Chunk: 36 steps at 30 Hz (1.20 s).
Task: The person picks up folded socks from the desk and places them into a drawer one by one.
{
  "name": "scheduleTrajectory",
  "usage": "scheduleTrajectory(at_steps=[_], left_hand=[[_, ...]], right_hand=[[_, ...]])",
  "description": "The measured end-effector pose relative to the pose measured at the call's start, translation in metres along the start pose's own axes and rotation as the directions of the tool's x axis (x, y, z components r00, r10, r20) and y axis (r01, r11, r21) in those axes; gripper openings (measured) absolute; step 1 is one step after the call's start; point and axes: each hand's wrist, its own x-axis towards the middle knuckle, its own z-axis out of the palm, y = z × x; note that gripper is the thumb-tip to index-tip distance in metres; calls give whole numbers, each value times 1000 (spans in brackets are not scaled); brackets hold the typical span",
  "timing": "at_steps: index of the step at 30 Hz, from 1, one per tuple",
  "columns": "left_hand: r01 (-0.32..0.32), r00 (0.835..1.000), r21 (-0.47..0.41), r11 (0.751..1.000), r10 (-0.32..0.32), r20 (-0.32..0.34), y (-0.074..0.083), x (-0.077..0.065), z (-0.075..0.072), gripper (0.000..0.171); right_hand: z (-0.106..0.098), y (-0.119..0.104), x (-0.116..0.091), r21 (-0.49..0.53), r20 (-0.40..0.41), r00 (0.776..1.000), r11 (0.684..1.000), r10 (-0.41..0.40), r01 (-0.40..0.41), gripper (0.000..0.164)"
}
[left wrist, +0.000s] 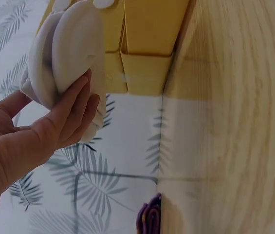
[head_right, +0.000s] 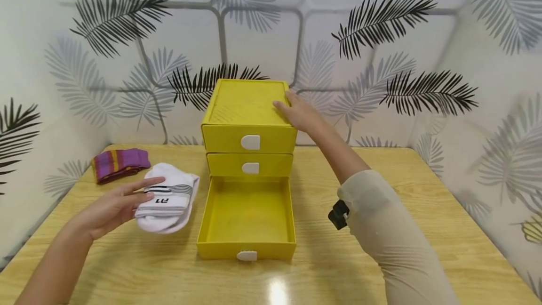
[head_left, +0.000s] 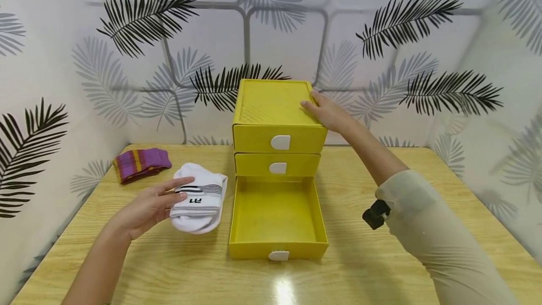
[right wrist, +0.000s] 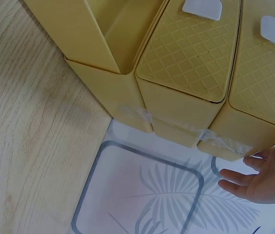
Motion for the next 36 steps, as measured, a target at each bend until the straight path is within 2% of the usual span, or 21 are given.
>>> scheduleTrajectory(at_steps=[4, 12, 15, 23, 32, 36], left_hand=[[1, 1000, -22, 1000, -1, 16, 4, 2, 13, 59], [26, 994, -25, 999, -23, 103, 8, 9, 41, 59], [20, 993, -42, 999, -15, 115, 7, 10, 50, 59], [38, 994, -64, 997, -32, 100, 9, 19, 73, 57], [71, 991, -58, 996, -64, 118, 2, 37, 98, 54], [89, 992, -68, 994, -82, 101, -2, 45, 110, 54]], right_hand=[[0, 0, 0, -10, -3, 1000, 1000, 4, -4, 70], [0, -1, -1, -24, -14, 1000, 1000, 20, -20, 70], [0, -2, -1, -27, -16, 1000, 999, 24, -24, 70], [1, -1, 1, -23, -22, 999, 999, 27, -28, 69], [1, 0, 1, -19, -20, 999, 1000, 24, -25, 69], [1, -1, 1, -6, -21, 999, 1000, 26, -26, 69]])
